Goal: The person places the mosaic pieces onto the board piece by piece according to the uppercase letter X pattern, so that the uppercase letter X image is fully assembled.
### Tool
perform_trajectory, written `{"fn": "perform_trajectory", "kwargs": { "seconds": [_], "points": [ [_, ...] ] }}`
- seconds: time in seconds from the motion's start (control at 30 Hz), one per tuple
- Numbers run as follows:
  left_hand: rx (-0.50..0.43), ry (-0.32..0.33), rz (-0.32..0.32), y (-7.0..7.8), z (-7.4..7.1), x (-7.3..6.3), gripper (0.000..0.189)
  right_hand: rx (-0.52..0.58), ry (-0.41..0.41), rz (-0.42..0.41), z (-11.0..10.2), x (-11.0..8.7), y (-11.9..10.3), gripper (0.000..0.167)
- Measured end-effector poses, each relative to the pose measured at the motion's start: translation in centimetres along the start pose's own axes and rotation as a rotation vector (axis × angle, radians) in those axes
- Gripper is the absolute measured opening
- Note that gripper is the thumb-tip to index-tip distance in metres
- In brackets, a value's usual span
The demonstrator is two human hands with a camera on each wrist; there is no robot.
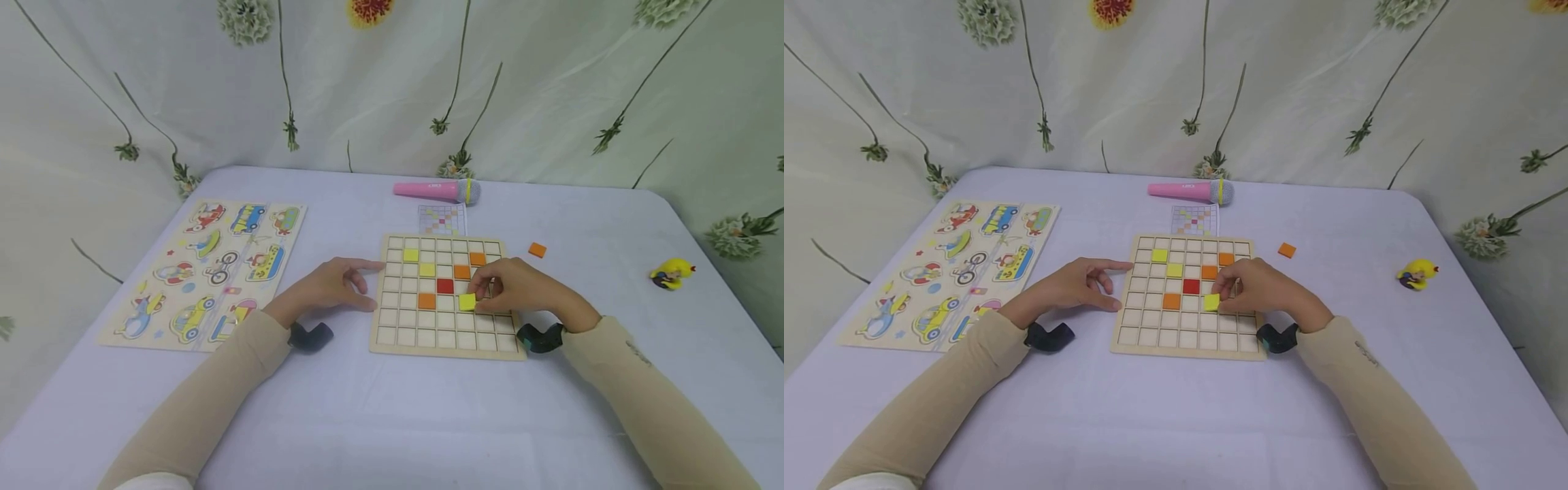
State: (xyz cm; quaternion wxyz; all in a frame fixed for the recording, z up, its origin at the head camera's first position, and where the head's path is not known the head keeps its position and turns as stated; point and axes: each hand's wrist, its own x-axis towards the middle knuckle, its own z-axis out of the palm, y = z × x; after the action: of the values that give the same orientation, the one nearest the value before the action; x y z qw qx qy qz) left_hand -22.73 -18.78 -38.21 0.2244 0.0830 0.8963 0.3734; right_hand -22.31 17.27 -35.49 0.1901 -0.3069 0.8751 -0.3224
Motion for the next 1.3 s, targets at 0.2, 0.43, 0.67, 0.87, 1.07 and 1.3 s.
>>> {"fn": "perform_trajectory", "kwargs": {
  "seconds": [0.2,0.43,0.67,0.87,1.07,1.3],
  "points": [
    [0.003,0.000,-0.006,0.2,0.0,0.1,0.083,0.003,-0.002,0.008,0.2,0.2,-0.2,0.014],
    [0.015,-0.001,-0.007,0.3,0.0,0.1,0.083,0.009,-0.004,0.024,0.4,0.2,-0.3,0.014],
    [0.010,-0.002,-0.009,0.3,0.0,0.0,0.083,-0.001,0.000,0.028,0.4,0.1,-0.3,0.016],
    [0.022,-0.003,-0.012,0.3,0.0,0.1,0.083,0.012,0.038,0.014,-0.1,-0.1,0.1,0.016],
    [0.025,-0.003,-0.011,0.3,0.0,0.0,0.083,0.021,0.141,0.015,-1.2,-0.7,0.8,0.019],
    [0.006,0.000,-0.015,0.2,0.0,0.0,0.083,0.146,0.285,0.126,-3.0,-1.9,3.1,0.028]
  ]
}}
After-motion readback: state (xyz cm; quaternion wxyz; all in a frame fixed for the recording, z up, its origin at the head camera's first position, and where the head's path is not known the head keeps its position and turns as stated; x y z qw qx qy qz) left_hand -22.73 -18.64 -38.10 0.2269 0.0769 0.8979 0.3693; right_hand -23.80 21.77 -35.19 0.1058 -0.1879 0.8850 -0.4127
